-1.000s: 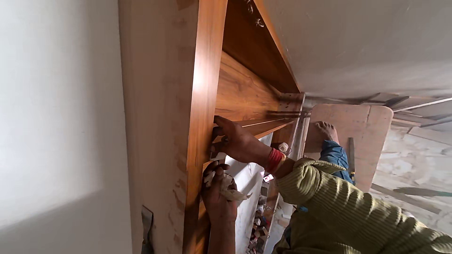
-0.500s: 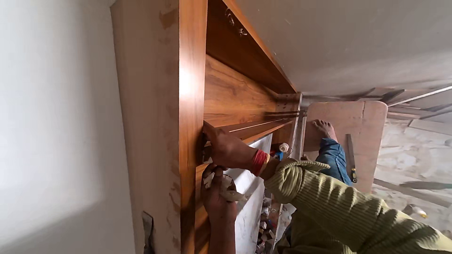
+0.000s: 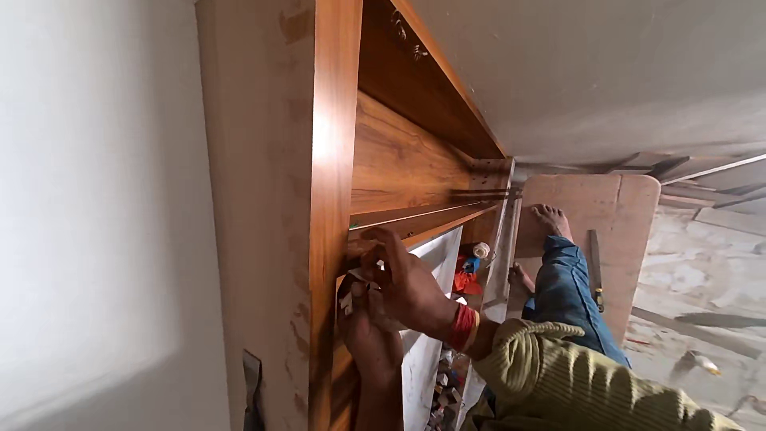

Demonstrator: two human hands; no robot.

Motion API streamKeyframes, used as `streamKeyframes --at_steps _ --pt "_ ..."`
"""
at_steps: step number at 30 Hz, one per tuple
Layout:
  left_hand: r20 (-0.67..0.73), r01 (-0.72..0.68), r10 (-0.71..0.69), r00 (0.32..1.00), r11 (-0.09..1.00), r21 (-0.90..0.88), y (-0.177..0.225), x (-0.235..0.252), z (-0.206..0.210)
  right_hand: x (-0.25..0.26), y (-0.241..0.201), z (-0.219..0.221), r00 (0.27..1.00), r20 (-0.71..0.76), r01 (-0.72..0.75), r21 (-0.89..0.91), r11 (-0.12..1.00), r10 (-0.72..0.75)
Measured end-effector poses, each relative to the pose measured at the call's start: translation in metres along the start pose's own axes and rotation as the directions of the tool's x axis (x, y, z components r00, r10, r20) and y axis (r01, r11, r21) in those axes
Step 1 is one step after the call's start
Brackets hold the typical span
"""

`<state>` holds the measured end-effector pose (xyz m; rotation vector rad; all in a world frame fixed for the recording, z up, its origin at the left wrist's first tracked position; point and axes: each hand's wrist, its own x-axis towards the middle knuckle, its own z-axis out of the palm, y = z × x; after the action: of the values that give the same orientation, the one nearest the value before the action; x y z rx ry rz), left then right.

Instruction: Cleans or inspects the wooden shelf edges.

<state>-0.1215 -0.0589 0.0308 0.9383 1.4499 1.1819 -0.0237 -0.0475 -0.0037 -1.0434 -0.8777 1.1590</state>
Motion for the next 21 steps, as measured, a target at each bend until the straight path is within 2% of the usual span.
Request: streamKeyframes --at_steps 3,6,8,10,12,13,15,19,21 --pt "-0.019 -0.039 0.040 0.999 0.999 0.027 -0.002 0.003 -0.001 -0.014 0.004 0.009 0.995 -0.040 -0.088 0.073 0.993 0.091" --pt "-0.038 -0.042 0.043 0.998 0.999 0.016 -0.004 0.007 -0.007 -0.015 0.005 0.006 0.993 0.006 -0.119 0.070 0.990 0.119" --pt "-0.027 -0.033 0.033 0.999 0.999 -0.015 -0.003 0.008 -0.010 -0.014 0.003 0.002 0.989 0.053 -0.140 0.053 0.989 0.137" --pt "0.027 -0.015 0.018 0.999 0.996 -0.090 -0.003 0.009 -0.013 -0.014 0.000 0.000 0.990 0.058 -0.135 0.055 0.989 0.132" --pt "0.014 -0.045 0.046 0.999 0.993 -0.108 -0.005 0.009 -0.014 -0.020 -0.002 0.000 0.988 0.050 -0.148 0.083 0.986 0.144" --pt "-0.023 -0.058 0.057 0.998 0.995 -0.084 -0.007 0.009 -0.019 -0.023 -0.002 -0.001 0.988 0.032 -0.153 0.106 0.982 0.151" --pt "-0.064 -0.080 0.085 0.994 0.994 0.077 -0.011 0.009 -0.034 -0.029 0.001 -0.005 0.981 0.008 -0.194 0.124 0.973 0.194" --pt "0.068 -0.073 0.064 0.996 0.987 0.143 -0.014 0.006 -0.050 -0.036 0.008 -0.008 0.988 -0.055 -0.146 -0.055 0.988 0.143" --pt "0.083 -0.125 0.112 0.990 0.977 0.174 -0.013 0.007 -0.035 -0.032 0.005 -0.009 0.987 -0.136 -0.099 -0.132 0.986 0.081"
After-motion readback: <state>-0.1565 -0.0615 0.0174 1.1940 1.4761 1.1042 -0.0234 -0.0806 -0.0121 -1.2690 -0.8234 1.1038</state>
